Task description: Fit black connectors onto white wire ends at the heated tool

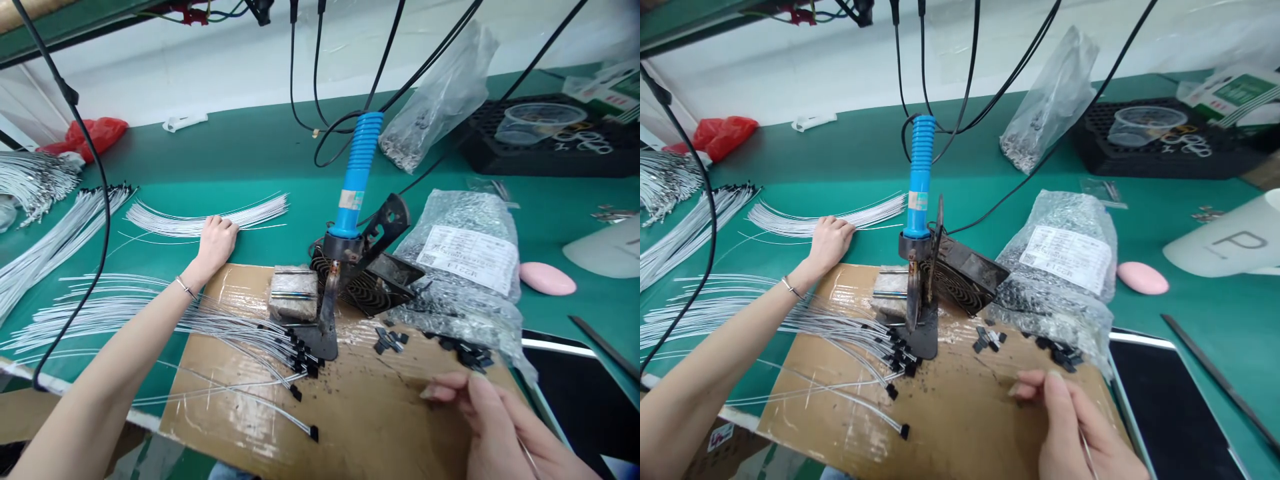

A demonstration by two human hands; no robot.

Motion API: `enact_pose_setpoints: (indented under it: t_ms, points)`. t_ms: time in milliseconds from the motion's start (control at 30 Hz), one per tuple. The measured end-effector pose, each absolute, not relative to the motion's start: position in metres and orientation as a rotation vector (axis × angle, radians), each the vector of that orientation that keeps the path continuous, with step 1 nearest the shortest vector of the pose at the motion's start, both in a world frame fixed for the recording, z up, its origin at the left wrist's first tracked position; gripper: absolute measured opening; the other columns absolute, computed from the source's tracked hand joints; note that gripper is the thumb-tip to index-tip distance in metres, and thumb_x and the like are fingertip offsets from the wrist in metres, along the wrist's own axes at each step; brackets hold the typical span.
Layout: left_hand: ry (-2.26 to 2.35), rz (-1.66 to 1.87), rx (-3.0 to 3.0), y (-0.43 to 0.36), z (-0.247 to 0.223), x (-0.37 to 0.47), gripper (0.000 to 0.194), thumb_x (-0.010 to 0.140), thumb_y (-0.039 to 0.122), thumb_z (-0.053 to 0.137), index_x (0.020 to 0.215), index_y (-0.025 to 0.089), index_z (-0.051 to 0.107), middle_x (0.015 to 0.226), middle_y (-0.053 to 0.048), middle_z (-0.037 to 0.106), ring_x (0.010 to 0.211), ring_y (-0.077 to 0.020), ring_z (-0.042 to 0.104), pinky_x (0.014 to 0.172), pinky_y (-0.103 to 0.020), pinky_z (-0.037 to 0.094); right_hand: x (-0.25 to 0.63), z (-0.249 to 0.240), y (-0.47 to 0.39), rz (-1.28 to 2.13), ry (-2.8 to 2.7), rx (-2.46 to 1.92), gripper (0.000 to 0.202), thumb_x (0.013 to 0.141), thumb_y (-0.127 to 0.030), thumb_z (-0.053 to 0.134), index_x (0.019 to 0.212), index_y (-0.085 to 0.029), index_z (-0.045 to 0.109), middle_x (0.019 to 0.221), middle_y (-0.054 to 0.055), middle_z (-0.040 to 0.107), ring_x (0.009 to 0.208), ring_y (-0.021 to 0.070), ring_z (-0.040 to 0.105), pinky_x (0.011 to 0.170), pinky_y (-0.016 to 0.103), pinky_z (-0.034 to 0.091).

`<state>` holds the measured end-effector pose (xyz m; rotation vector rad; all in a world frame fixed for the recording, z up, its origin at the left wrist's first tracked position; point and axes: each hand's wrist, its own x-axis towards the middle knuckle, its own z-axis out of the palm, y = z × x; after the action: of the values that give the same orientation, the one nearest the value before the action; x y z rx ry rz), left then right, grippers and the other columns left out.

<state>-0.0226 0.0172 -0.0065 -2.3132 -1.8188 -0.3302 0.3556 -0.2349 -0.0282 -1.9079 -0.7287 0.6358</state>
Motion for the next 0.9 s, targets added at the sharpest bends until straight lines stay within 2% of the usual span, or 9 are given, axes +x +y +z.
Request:
enact_pose_setpoints:
  t_ms: [133,367,633,767,900]
  points:
    - [-1.884,-0.433,-2.229,0.018,-0.015,-0.028,0.033,0.104,0.033,0.07,0.133,0.018,0.068,0.134,-0.012,0.07,0.111,-0.0276,0.073,0.093,-0.049,0.063,0.348,-0.015,-0.231,0.638,-0.694,-1.915,0.038,0.088,-0.061,0.07,0.082,-0.024,0.077,0.085,0.006,0.075,0.101,0.0329,0.068,0.121,0.05,0.04]
    - [-1.901,-0.649,-2.117,0.024,-0.018,-0.038,0.029,0.104,0.031,0.07,0.13,0.017,0.069,0.131,-0.011,0.071,0.105,-0.0254,0.074,0.089,-0.045,0.065,0.348,-0.018,-0.231,0.632,-0.713,-1.891,0.038,0.088,-0.06,0.071,0.08,-0.022,0.076,0.086,0.007,0.074,0.1,0.0336,0.068,0.121,0.051,0.041]
    - [-1.738,-0.577,-2.255,0.018,-0.02,-0.038,0.033,0.104,0.033,0.07,0.134,0.019,0.068,0.137,-0.012,0.069,0.115,-0.0287,0.072,0.096,-0.051,0.062,0.352,-0.022,-0.232,0.624,-0.753,-1.895,0.043,0.09,-0.063,0.069,0.081,-0.021,0.076,0.085,0.008,0.075,0.098,0.033,0.068,0.121,0.053,0.041]
    - [-1.725,-0.574,-2.36,0.021,-0.019,-0.031,0.034,0.105,0.032,0.069,0.135,0.018,0.067,0.137,-0.013,0.069,0.115,-0.0288,0.072,0.096,-0.05,0.063,0.356,-0.028,-0.234,0.604,-0.791,-1.907,0.04,0.092,-0.061,0.069,0.084,-0.023,0.078,0.088,0.006,0.076,0.103,0.0323,0.068,0.123,0.049,0.039]
    - [-1.802,-0.71,-2.372,0.022,-0.009,-0.028,0.035,0.104,0.032,0.07,0.136,0.018,0.067,0.137,-0.012,0.069,0.114,-0.0288,0.072,0.095,-0.05,0.063,0.365,-0.045,-0.24,0.6,-0.805,-1.881,0.035,0.097,-0.055,0.069,0.091,-0.022,0.079,0.089,0.005,0.078,0.099,0.0301,0.07,0.119,0.046,0.043]
